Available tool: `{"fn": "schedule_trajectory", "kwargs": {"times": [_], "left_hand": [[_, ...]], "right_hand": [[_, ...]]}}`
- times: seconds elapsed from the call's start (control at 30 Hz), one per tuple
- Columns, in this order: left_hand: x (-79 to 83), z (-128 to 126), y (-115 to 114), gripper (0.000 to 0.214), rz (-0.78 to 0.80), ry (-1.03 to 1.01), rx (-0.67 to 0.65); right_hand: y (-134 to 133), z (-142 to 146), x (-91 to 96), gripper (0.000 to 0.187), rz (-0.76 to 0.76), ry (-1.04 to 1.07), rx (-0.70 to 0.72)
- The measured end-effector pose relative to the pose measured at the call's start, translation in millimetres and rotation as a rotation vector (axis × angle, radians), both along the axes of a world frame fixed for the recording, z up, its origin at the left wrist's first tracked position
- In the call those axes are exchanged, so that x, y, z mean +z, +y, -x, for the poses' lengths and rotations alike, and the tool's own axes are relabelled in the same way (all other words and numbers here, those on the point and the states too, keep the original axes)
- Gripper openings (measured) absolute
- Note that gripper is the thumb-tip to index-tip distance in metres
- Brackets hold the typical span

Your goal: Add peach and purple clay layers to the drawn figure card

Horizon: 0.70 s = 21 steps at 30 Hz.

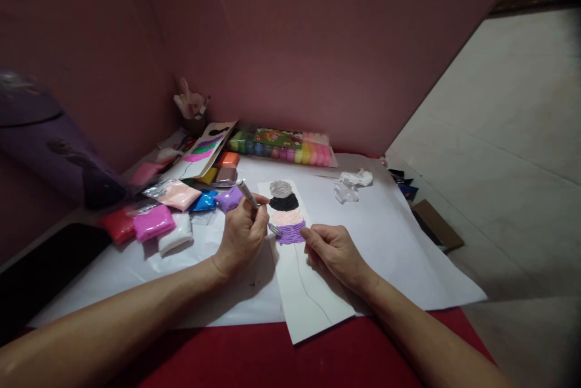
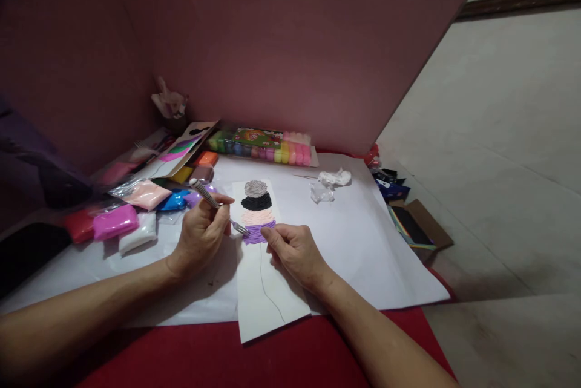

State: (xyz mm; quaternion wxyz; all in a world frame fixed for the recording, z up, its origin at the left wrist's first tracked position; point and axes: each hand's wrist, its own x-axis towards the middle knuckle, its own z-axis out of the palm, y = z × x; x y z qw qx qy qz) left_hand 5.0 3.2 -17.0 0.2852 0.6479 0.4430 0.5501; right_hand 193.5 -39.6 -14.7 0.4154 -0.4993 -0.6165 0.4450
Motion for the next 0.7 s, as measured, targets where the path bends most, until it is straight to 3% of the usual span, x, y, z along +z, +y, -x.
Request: {"fn": "schedule_trajectory", "kwargs": {"times": [0.7], "left_hand": [[3.0, -0.4, 1.2, 0.011, 0.016, 0.085, 0.066]], "right_hand": [[-0.9, 0.5, 0.9, 0.051, 0.011, 0.016, -0.004]]}}
